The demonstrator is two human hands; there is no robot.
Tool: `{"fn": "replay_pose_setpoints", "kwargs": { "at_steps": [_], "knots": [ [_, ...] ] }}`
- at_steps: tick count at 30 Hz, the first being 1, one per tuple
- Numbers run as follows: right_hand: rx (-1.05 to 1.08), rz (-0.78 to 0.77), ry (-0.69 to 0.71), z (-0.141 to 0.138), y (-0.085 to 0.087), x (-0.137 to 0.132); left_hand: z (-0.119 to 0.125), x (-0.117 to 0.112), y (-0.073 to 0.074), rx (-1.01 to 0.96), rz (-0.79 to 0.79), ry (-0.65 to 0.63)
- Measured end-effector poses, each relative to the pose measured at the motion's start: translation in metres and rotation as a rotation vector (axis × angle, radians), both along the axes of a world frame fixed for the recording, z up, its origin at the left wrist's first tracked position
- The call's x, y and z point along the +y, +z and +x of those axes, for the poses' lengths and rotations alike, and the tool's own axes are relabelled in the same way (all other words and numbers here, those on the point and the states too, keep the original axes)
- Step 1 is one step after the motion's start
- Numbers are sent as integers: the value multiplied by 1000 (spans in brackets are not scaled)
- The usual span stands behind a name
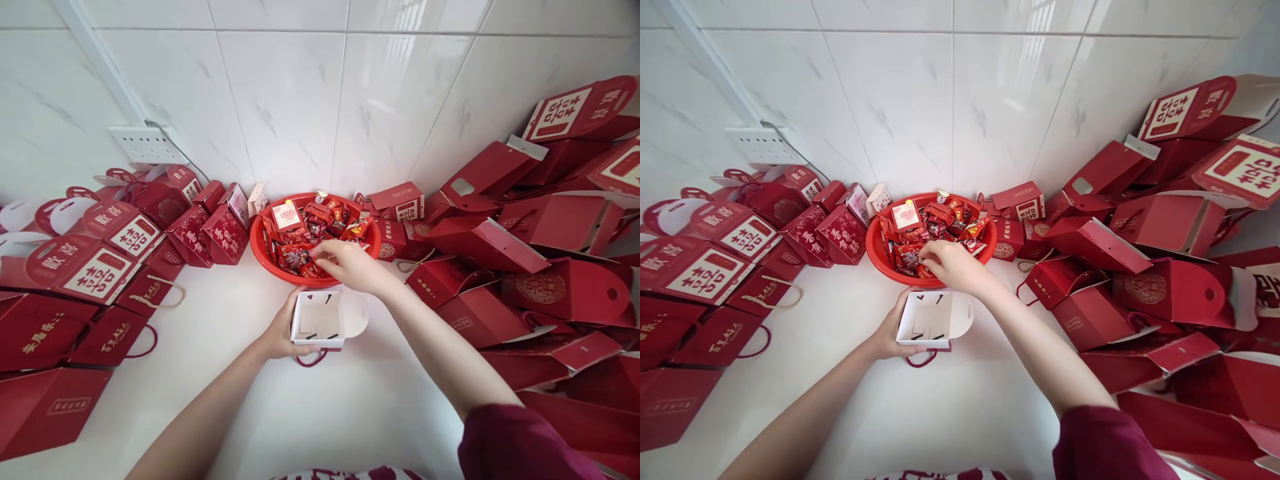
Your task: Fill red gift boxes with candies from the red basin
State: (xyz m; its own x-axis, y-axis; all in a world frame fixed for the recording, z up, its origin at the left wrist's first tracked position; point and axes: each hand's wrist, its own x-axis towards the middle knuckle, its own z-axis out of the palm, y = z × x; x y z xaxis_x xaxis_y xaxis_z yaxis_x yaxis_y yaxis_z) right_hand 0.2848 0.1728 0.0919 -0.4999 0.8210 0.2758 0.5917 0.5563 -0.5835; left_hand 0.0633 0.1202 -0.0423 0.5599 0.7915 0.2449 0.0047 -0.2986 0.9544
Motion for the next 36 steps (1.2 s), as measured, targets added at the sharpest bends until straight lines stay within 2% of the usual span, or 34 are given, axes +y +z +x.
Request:
{"fn": "replay_pose_setpoints", "kwargs": {
  "at_steps": [3, 6, 10, 14, 17, 21, 25, 28, 30, 34, 36],
  "knots": [
    [-377, -155, 198, -34, -6, 44, 0, 0, 0, -2, -7, -15],
    [-503, -247, 197, -62, -25, 70, 3, 1, -1, -43, -13, -30],
    [-472, -282, 189, -72, -39, 85, 8, 3, -2, -77, 2, -32],
    [-276, -308, 205, -47, -34, 89, 8, 3, -2, -71, -26, -33],
    [-92, -328, 178, -17, -31, 83, 8, 2, -3, -78, -36, -29],
    [133, -364, 142, 16, -38, 64, 8, 3, -6, -101, -64, -54],
    [379, -356, 122, 36, -49, 42, 9, 3, -7, -107, -78, -51],
    [508, -280, 91, 47, -50, 23, 11, 3, -7, -111, -78, -54],
    [473, -233, 86, 50, -45, 9, 13, 4, -6, -116, -70, -54],
    [236, -224, 216, 48, -26, -13, 15, 4, -4, -111, -90, -69],
    [153, -160, 192, 46, -18, -19, 15, 5, -3, -98, -71, -57]
  ]
}}
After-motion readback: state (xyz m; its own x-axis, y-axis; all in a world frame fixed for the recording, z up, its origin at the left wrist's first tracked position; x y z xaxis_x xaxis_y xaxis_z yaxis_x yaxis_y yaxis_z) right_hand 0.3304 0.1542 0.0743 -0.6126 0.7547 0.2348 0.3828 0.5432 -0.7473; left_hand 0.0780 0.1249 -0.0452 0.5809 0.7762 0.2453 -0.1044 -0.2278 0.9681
